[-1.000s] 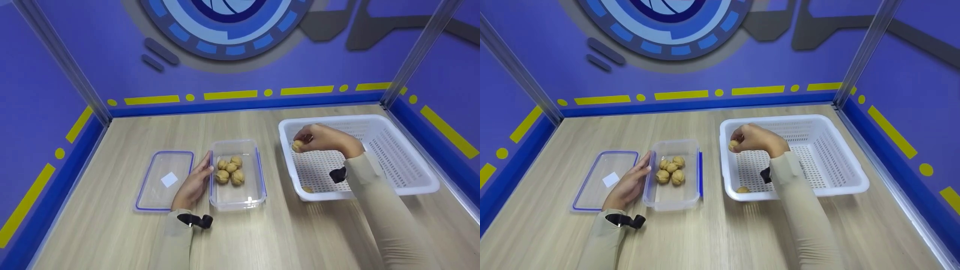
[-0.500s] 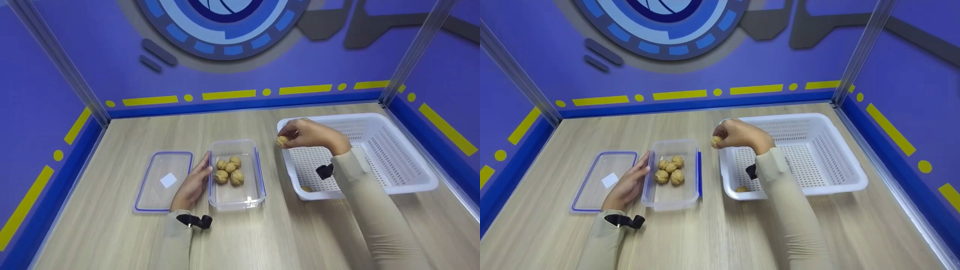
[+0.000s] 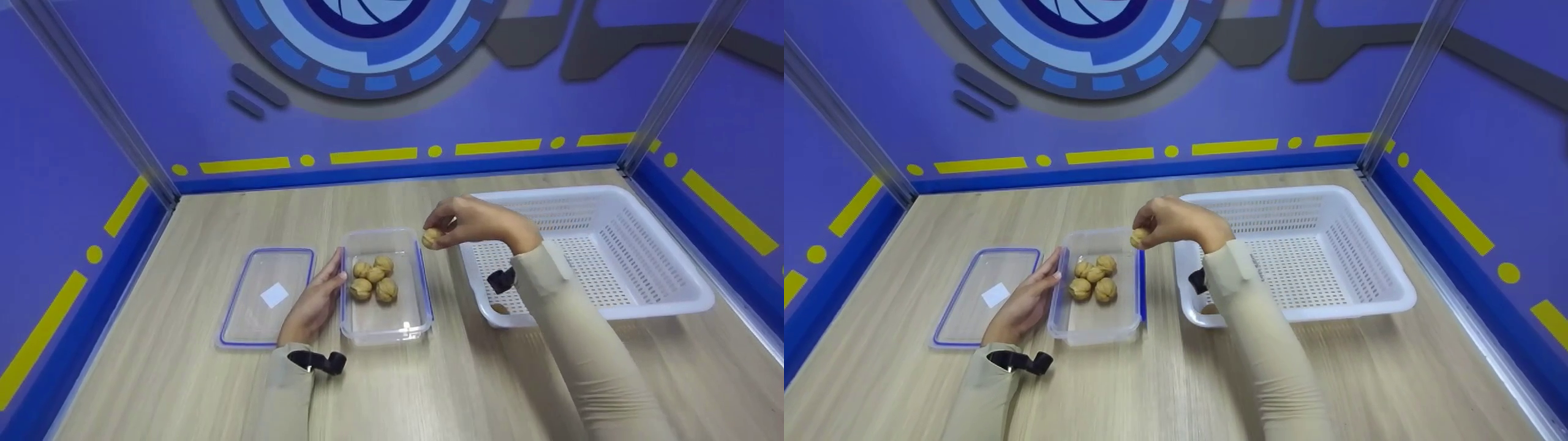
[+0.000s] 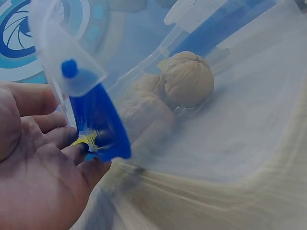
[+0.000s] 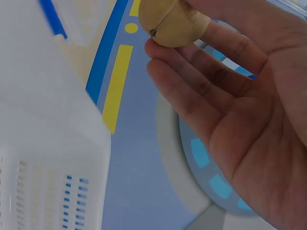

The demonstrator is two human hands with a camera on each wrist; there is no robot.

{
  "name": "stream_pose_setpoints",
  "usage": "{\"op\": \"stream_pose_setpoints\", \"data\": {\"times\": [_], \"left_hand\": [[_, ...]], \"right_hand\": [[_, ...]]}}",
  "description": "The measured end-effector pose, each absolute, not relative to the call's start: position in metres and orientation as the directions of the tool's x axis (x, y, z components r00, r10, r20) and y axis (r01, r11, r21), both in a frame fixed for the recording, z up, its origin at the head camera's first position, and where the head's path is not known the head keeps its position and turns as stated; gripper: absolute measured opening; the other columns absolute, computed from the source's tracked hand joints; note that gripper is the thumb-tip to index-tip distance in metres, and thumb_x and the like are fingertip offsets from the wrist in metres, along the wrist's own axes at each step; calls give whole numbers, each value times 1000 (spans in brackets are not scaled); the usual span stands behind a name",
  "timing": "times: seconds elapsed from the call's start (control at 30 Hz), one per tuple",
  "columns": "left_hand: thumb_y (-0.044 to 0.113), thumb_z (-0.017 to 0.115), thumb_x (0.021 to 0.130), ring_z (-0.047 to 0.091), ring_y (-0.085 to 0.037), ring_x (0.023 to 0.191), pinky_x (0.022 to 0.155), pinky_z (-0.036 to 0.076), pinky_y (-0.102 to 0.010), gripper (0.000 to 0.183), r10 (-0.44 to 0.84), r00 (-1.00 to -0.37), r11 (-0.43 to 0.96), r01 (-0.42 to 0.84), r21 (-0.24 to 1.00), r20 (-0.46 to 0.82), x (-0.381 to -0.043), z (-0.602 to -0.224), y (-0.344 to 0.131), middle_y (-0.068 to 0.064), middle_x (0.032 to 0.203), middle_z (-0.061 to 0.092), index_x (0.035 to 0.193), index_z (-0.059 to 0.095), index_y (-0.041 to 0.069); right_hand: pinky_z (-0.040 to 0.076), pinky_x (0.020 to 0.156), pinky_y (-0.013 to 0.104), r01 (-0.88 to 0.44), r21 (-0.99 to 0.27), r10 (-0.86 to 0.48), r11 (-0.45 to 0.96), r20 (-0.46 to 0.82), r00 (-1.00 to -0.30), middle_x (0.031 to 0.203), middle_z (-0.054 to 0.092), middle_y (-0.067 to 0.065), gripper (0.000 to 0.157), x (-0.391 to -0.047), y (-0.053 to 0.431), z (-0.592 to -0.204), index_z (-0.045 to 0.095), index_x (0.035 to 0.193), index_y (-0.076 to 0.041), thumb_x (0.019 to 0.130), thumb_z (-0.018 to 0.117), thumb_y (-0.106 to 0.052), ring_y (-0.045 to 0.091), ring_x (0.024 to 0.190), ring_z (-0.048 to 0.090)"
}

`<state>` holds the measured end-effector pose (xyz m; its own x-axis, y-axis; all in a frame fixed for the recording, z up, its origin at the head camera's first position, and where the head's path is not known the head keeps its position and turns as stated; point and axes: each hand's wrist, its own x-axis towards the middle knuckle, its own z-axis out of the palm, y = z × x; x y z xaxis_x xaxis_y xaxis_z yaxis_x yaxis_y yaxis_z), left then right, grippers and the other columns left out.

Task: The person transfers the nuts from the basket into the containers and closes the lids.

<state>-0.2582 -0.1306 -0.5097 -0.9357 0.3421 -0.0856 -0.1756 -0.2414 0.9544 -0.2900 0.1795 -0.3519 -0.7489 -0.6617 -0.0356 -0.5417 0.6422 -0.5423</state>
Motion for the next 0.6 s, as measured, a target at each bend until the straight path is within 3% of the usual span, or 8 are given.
{"op": "stream_pose_setpoints", "data": {"times": [0.6], "left_hand": [[3, 36, 100, -14, -24, 148, 122, -10, -39, 62, 367, -929, -246, -154, 957, -55, -259, -510, -131, -6, 162, -8, 154, 7, 8]], "right_hand": [[59, 81, 30, -577, -589, -690, 566, 44, -722, 108, 68, 12, 30, -306, 123, -377, 70, 110, -3, 82, 74, -13, 23, 95, 70]]}}
